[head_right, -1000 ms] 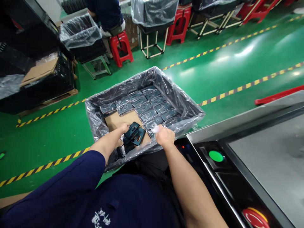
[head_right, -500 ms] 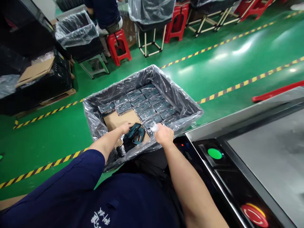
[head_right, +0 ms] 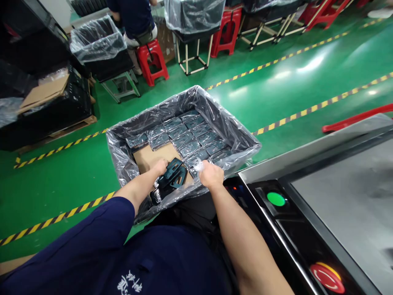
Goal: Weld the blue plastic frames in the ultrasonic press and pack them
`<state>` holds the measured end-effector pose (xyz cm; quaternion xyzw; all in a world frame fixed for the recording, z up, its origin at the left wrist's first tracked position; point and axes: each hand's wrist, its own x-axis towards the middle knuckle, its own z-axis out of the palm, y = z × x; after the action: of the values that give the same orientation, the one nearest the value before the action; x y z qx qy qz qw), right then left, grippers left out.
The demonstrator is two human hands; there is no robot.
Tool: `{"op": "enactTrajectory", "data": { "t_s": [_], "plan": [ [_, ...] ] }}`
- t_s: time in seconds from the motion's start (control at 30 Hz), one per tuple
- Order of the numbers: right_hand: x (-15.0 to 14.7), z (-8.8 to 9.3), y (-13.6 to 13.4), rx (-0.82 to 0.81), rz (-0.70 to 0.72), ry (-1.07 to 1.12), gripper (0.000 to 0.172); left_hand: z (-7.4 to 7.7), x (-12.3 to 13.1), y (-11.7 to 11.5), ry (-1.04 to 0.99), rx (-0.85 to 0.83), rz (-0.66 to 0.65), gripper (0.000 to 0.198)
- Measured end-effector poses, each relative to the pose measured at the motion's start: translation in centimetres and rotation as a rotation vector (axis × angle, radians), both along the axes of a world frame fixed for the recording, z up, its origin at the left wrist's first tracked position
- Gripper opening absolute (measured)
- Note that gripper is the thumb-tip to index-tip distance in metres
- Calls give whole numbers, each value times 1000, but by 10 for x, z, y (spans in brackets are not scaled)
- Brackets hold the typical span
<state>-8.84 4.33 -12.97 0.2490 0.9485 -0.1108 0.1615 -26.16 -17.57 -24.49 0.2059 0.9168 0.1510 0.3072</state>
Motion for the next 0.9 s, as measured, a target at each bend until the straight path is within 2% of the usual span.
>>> {"op": "enactTrajectory", "data": {
  "t_s": [0.2,0.3,0.4,0.5,0.63,0.77,0.83,0.9],
  "plan": [
    [0,-1,0,8,-1,9,29,23,-5,-13,177,-80,-39,20],
    [0,0,0,9,1,9,29,43,-9,-23,277,-59,-8,7],
    [0,1,-1,13,6,11,30,66,-7,-33,369,-3,25,9],
    [0,1,-1,18,1,1,30,85,3,-41,444,97,19,15],
    [0,-2,0,4,5,8,29,103,22,-44,520,274,-18,15],
    [1,-2,1,-4,7,7,29,121,34,-39,593,435,54,18],
    [3,0,0,-67,-34,47,31,130,40,-35,553,547,82,17],
    [3,4,-6,-265,-97,178,38,138,48,-28,445,653,83,14]
  ]
}}
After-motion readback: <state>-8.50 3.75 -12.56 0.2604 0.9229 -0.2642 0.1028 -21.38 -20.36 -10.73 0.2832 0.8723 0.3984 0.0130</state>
